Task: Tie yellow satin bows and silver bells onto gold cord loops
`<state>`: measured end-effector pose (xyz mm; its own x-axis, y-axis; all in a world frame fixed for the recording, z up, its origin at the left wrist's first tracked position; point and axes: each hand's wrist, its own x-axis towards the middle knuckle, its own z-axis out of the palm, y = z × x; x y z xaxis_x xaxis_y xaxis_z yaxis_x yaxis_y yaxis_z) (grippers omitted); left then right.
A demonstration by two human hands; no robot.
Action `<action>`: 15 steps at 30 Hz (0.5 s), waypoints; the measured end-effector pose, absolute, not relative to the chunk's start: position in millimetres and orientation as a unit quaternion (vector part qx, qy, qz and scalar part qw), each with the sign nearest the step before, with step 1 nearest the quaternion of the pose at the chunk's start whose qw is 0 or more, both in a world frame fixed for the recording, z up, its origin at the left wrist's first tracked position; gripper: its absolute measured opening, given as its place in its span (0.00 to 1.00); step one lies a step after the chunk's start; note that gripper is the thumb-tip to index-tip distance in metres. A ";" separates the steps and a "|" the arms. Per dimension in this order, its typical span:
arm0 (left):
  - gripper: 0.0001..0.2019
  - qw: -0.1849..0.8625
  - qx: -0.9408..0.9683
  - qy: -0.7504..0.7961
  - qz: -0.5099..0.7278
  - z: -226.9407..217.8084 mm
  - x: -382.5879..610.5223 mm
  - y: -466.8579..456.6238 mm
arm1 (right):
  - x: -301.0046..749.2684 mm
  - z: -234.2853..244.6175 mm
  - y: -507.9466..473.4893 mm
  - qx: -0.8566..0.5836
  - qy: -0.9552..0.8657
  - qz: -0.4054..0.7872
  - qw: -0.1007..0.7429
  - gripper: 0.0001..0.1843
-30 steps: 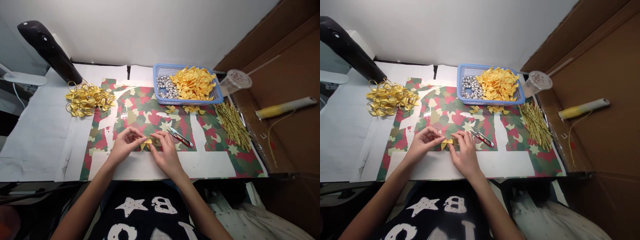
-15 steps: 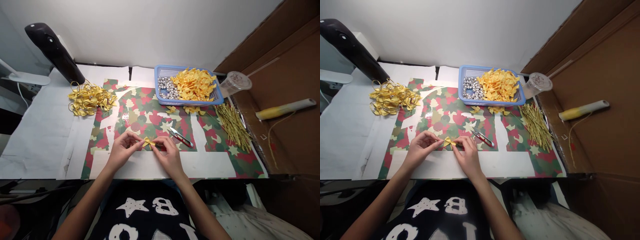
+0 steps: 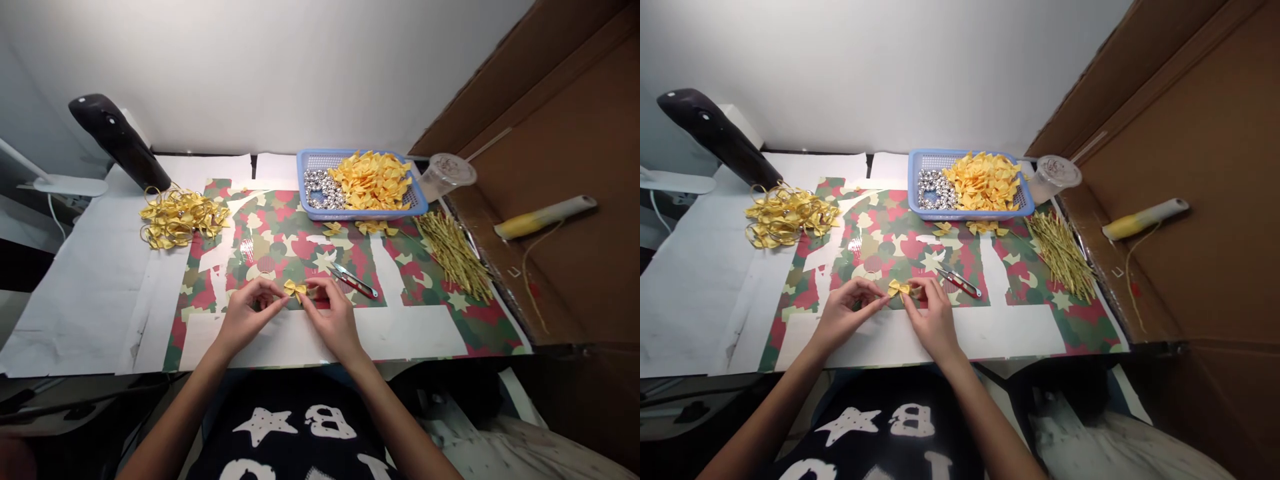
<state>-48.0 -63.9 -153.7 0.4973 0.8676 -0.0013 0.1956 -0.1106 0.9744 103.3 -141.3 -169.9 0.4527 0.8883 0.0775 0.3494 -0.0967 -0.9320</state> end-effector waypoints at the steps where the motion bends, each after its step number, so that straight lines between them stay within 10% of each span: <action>1: 0.06 0.533 0.681 0.390 0.317 -152.2 -48.3 -66.9 | 102.8 -169.3 -141.9 -0.693 -0.430 0.267 0.513 0.08; 15: 0.09 0.553 0.726 0.215 0.348 -123.9 -63.9 -141.3 | 87.1 -131.9 -151.8 -0.423 -0.234 0.783 0.391 0.27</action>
